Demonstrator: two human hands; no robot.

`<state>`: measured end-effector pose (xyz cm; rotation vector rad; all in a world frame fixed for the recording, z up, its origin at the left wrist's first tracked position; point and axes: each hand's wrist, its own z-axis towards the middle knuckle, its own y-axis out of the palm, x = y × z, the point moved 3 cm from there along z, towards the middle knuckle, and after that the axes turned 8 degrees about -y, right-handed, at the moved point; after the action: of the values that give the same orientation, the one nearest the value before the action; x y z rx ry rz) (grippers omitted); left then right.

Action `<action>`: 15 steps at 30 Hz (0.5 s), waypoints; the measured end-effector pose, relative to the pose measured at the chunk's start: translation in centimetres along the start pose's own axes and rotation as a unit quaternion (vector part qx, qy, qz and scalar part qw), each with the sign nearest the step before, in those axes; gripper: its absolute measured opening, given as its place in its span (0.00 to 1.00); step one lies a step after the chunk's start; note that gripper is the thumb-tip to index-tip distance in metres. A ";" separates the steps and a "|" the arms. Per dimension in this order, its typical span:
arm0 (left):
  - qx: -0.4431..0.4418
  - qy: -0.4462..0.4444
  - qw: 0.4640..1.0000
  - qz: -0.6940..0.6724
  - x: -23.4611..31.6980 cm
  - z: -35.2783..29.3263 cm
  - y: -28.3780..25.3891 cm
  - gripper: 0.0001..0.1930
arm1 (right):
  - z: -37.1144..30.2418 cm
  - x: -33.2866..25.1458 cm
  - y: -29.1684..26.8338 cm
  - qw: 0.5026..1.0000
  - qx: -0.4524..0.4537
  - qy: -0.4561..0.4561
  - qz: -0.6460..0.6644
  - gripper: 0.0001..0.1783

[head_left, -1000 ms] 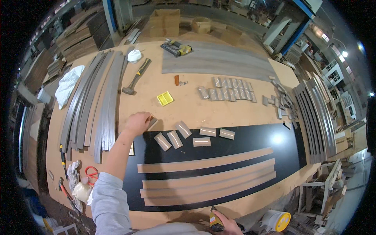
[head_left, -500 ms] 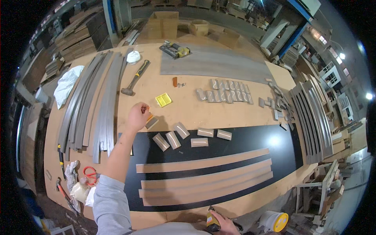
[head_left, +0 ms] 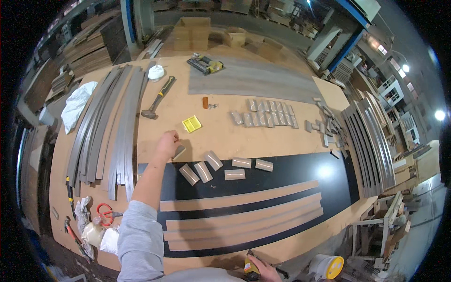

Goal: Assembling wooden furniture components by nailing small blocks to longer strips.

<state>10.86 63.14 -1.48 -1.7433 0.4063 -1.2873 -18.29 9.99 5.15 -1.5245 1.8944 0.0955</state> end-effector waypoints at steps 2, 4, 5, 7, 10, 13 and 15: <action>-0.024 -0.031 0.999 -0.027 -0.8 0.1 -0.5 0.10 | -0.9 -3.3 -0.7 0.922 0.279 -0.267 -0.040 0.33; -0.016 -0.064 0.996 -0.055 -0.9 -0.1 -0.8 0.12 | -0.1 -0.8 -0.5 0.977 0.150 -0.148 -0.031 0.40; -0.020 -0.061 0.997 -0.052 -0.8 -0.1 -0.7 0.12 | 0.7 1.4 0.1 0.999 0.012 -0.027 -0.021 0.48; 0.034 -0.063 0.989 -0.132 -0.2 -0.4 -1.2 0.09 | 3.5 8.5 3.4 0.999 0.015 -0.018 -0.024 0.50; 0.024 -0.098 0.923 -0.372 -1.0 -3.5 -3.3 0.08 | 4.2 6.9 2.6 0.999 -0.022 0.009 -0.035 0.54; -0.033 -0.153 0.851 -0.501 2.3 -8.9 -3.3 0.12 | 0.5 1.4 -0.5 0.999 0.010 0.001 -0.031 0.53; -0.048 -0.138 0.838 -0.526 5.7 -13.3 -4.5 0.13 | -0.8 -0.1 -1.2 0.996 0.062 -0.050 -0.028 0.52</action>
<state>0.30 55.40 6.16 -2.2890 -0.8023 -1.6877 -17.58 9.39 6.22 -1.4600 1.7448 0.0286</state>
